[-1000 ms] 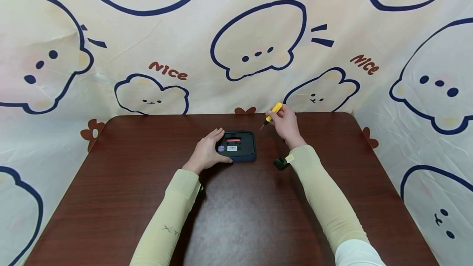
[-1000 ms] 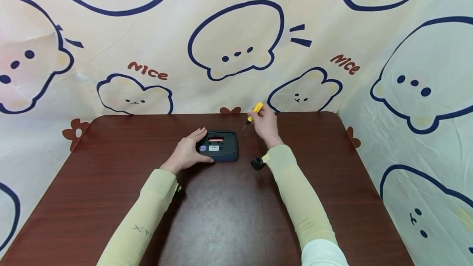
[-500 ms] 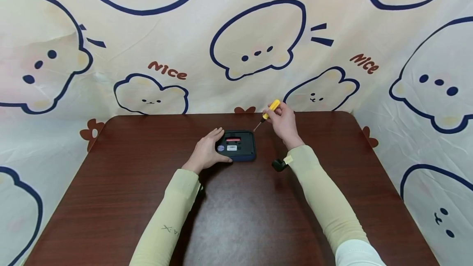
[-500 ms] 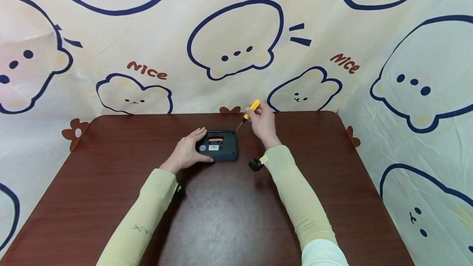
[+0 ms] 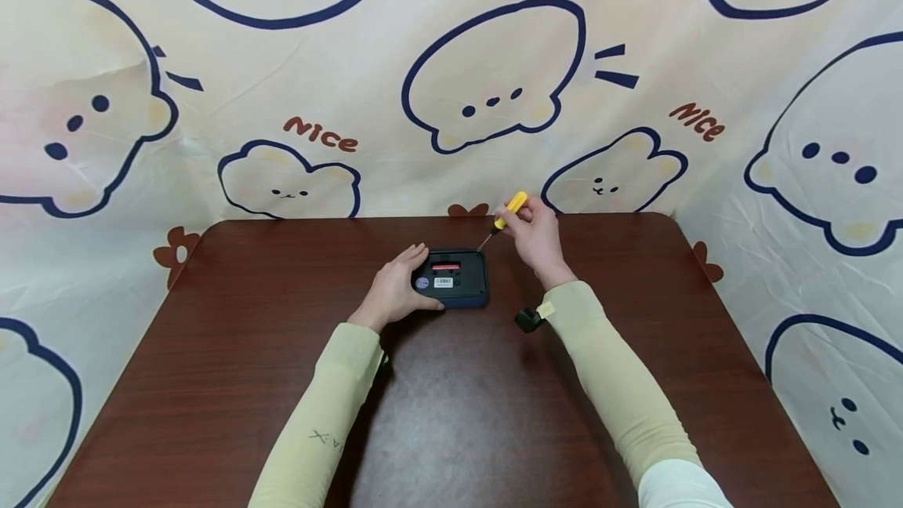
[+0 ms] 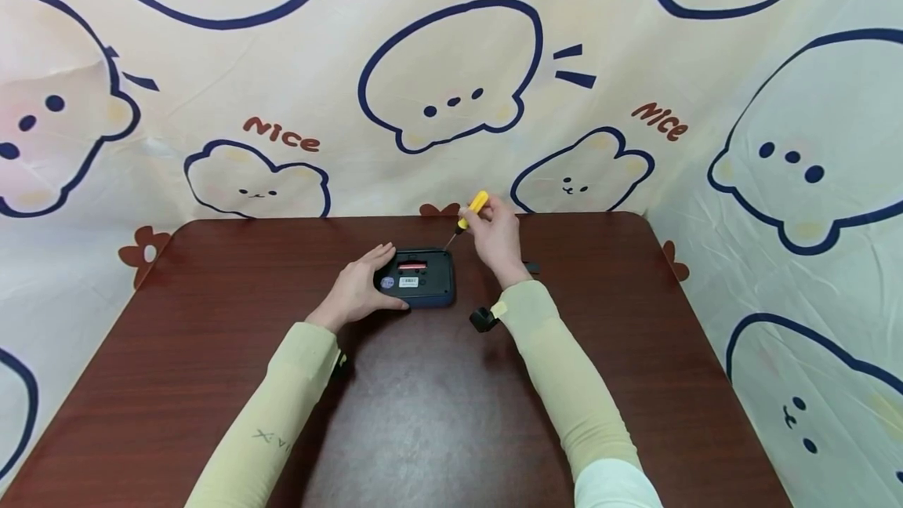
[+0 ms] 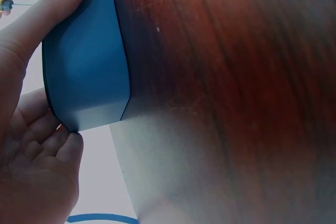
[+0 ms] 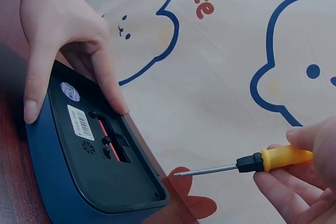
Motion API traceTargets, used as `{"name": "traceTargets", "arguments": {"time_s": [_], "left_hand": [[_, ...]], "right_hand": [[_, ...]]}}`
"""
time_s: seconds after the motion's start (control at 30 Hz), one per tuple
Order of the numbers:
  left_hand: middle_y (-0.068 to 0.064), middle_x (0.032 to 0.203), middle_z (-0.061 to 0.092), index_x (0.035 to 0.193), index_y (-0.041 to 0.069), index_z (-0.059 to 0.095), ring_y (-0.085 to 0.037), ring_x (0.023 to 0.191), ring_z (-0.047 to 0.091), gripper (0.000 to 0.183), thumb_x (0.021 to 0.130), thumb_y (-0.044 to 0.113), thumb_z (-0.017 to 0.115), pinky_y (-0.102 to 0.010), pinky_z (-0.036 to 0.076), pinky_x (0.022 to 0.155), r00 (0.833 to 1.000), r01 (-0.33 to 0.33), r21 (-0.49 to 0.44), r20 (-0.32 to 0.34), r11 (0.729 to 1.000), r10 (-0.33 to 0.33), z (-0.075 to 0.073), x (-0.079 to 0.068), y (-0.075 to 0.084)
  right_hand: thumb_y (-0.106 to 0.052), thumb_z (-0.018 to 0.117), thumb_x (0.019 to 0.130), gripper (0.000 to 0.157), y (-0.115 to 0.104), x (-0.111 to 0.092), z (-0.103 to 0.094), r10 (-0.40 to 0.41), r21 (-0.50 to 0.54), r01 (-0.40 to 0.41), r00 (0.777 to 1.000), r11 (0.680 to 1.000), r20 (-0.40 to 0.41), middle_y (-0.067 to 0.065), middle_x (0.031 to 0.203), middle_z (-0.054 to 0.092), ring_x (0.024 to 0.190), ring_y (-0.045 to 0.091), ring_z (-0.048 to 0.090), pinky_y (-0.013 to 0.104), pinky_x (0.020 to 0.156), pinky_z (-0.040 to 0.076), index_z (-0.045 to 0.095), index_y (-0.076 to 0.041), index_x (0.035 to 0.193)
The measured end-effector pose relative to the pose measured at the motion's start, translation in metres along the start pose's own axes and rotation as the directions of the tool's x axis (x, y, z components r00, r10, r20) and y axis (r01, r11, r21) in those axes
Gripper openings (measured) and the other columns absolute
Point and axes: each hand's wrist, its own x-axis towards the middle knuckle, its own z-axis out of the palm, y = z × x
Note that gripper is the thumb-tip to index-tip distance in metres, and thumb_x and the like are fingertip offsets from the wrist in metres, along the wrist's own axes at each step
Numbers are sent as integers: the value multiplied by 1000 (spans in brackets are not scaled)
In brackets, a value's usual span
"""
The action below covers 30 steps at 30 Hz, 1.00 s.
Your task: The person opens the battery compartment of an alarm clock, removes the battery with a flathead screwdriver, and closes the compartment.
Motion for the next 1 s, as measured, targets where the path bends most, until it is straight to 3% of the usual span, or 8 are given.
{"name": "traceTargets", "arguments": {"time_s": [0.33,0.53,0.77,1.0], "left_hand": [[-1,151,26,146,9,34,-16,138,17,108,60,50,85,-51,22,105,1000,-4,-3,-4,1000,4,0,0,0],[-3,151,27,145,8,35,-18,138,18,107,60,48,85,-51,24,104,1000,-8,-7,-5,1000,8,0,-1,0],[-2,151,27,145,8,35,-17,138,19,107,59,48,85,-51,24,104,1000,-1,-14,-8,1000,1,0,-1,1],[-1,151,27,145,9,36,-17,138,19,107,59,49,85,-49,25,105,1000,4,-9,-8,1000,-4,0,0,0]], "right_hand": [[-20,70,85,26,2,-2,8,-53,40,53,998,998,14,11,107,66,92,18,65,41,81,50,62,-7,107],[-21,70,86,29,2,-5,14,-47,13,46,998,999,35,4,102,67,91,16,65,31,76,52,61,-7,109],[-27,70,84,28,2,-8,22,-45,-21,45,998,999,38,2,98,68,87,15,66,34,77,52,61,-13,106],[-27,70,85,30,3,-11,29,-27,-50,30,998,998,55,2,100,68,84,14,66,33,75,53,59,-10,108]]}}
